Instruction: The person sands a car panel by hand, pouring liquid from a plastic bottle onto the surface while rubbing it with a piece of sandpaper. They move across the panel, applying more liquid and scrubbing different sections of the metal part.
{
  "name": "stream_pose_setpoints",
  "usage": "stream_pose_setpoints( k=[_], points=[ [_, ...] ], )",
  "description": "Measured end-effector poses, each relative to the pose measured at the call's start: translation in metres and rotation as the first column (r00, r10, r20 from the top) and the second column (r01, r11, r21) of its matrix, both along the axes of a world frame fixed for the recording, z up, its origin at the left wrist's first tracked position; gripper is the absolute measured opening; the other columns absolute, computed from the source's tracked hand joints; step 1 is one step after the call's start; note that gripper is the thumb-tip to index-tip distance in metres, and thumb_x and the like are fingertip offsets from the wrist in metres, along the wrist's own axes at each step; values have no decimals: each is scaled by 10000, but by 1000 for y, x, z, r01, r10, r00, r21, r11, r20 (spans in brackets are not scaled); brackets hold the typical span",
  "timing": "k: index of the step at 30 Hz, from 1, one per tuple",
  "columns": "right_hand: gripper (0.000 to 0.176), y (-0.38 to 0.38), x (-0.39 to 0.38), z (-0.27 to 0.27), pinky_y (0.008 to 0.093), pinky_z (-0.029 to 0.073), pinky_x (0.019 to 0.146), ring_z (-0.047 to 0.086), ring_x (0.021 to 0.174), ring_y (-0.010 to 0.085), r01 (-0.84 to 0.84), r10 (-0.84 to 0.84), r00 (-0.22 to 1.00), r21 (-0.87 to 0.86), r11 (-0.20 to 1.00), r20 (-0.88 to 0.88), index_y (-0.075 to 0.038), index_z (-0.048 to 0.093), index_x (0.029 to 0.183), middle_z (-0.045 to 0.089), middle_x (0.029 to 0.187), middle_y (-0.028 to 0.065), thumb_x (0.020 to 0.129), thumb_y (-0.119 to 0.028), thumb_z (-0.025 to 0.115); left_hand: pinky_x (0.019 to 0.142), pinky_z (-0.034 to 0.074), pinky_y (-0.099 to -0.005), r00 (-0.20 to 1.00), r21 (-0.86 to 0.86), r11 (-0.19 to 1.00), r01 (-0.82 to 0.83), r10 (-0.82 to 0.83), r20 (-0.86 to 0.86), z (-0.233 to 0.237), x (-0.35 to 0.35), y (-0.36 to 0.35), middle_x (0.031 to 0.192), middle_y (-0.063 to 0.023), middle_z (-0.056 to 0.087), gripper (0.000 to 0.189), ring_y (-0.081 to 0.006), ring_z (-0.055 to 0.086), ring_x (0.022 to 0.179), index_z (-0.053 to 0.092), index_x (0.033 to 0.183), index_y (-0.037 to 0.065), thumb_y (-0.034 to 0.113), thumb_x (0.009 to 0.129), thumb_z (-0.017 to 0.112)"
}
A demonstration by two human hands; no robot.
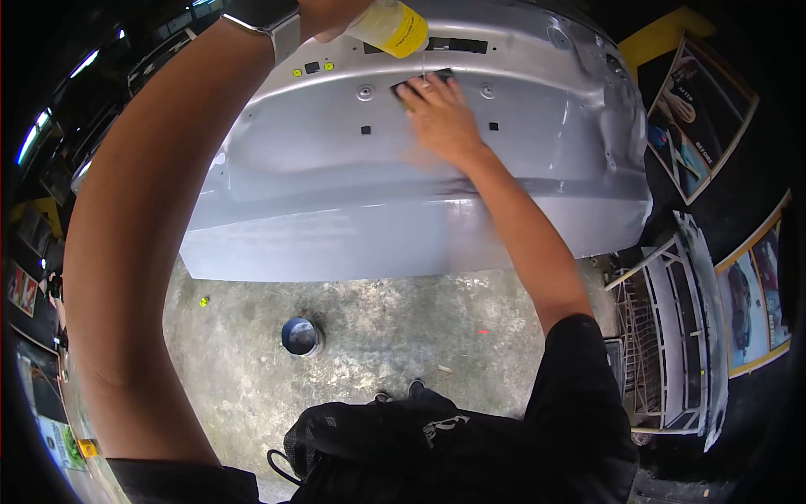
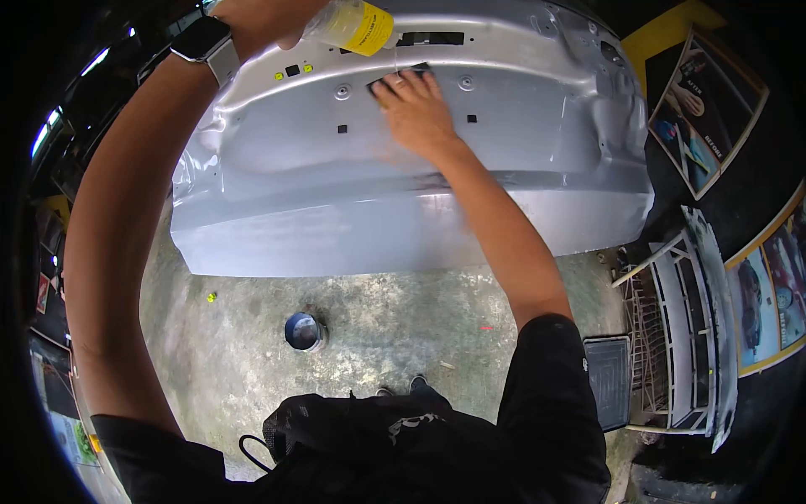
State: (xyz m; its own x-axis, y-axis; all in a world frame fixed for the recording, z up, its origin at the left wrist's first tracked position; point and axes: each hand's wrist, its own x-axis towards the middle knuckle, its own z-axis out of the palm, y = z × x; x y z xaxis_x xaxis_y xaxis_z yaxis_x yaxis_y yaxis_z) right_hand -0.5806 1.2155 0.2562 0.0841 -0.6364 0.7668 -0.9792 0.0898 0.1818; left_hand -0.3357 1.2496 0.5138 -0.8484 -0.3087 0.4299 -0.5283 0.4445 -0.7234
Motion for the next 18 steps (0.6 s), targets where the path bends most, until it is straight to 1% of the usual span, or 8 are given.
stream_pose_setpoints(
  k=[4, 6, 8, 9, 11, 12, 16, 18],
  points=[
    [455, -8, 12, -1, 539, 243, 1246, 399, 1477, 312, 185, -183, 983, -81, 979, 33, -187, 560, 1489, 485, 1576, 65, 1045, -272, 515, 851, 588, -400, 999, -26, 1000, -13, 14, 44, -2, -5, -32, 1005, -129, 774, 279, -297, 732, 1016, 797, 1027, 82, 169, 766, 846],
    [450, -4, 33, -7, 535, 249, 1243, 405, 1473, 310, 126, -126, 992, -39, 991, 9, -187, 559, 1492, 487, 1575, 55, 1054, -275, 510, 873, 581, -396, 994, -15, 999, -40, 41, 103, -1, -8, -30, 1002, -126, 774, 291, -302, 730, 1006, 796, 1019, 80, 181, 753, 858],
    [445, 14, 52, -17, 517, 238, 1259, 390, 1488, 293, -9, 21, 996, 137, 991, -87, -192, 556, 1497, 492, 1572, 42, 1062, -273, 508, 878, 575, -392, 997, -44, 999, 21, -17, 76, -7, -8, -27, 992, -123, 775, 296, -301, 732, 987, 796, 1014, 80, 183, 744, 863],
    [445, 26, 53, -25, 517, 238, 1259, 390, 1488, 293, -6, 17, 996, 136, 991, -85, -192, 556, 1497, 492, 1572, 42, 1062, -273, 508, 884, 570, -388, 996, -74, 994, 78, -75, 49, -8, -8, -26, 982, -121, 775, 302, -299, 735, 968, 796, 1009, 81, 184, 735, 868],
    [415, 52, 40, -36, 521, 245, 1255, 399, 1479, 282, -150, 163, 985, 190, 970, -50, -192, 605, 1441, 519, 1539, 36, 1038, -257, 533, 881, 566, -387, 996, -59, 997, 56, -52, 72, -4, -13, -25, 977, -117, 776, 303, -299, 736, 960, 797, 1002, 81, 185, 727, 871],
    [415, 60, 30, -37, 521, 245, 1255, 399, 1479, 282, -156, 168, 984, 190, 969, -53, -192, 605, 1441, 519, 1539, 36, 1038, -257, 533, 877, 563, -386, 995, -44, 999, 30, -26, 95, -2, -12, -25, 971, -114, 776, 305, -298, 737, 953, 798, 996, 82, 186, 719, 874],
    [442, 58, 6, -12, 481, 215, 1287, 352, 1519, 268, -8, 12, 1000, 269, 963, -13, -204, 553, 1500, 462, 1593, 28, 1065, -269, 510, 882, 556, -384, 996, -32, 999, 13, -10, 94, -1, -4, -27, 956, -113, 777, 300, -292, 739, 948, 799, 982, 85, 181, 708, 877],
    [447, 28, 4, 2, 481, 193, 1293, 324, 1533, 283, 58, -59, 998, 120, 991, 10, -204, 546, 1508, 465, 1589, 36, 1069, -273, 502, 863, 566, -383, 994, -81, 995, 52, -44, 97, -2, -7, -32, 941, -117, 778, 268, -283, 744, 950, 801, 968, 84, 170, 721, 861]
  ],
)
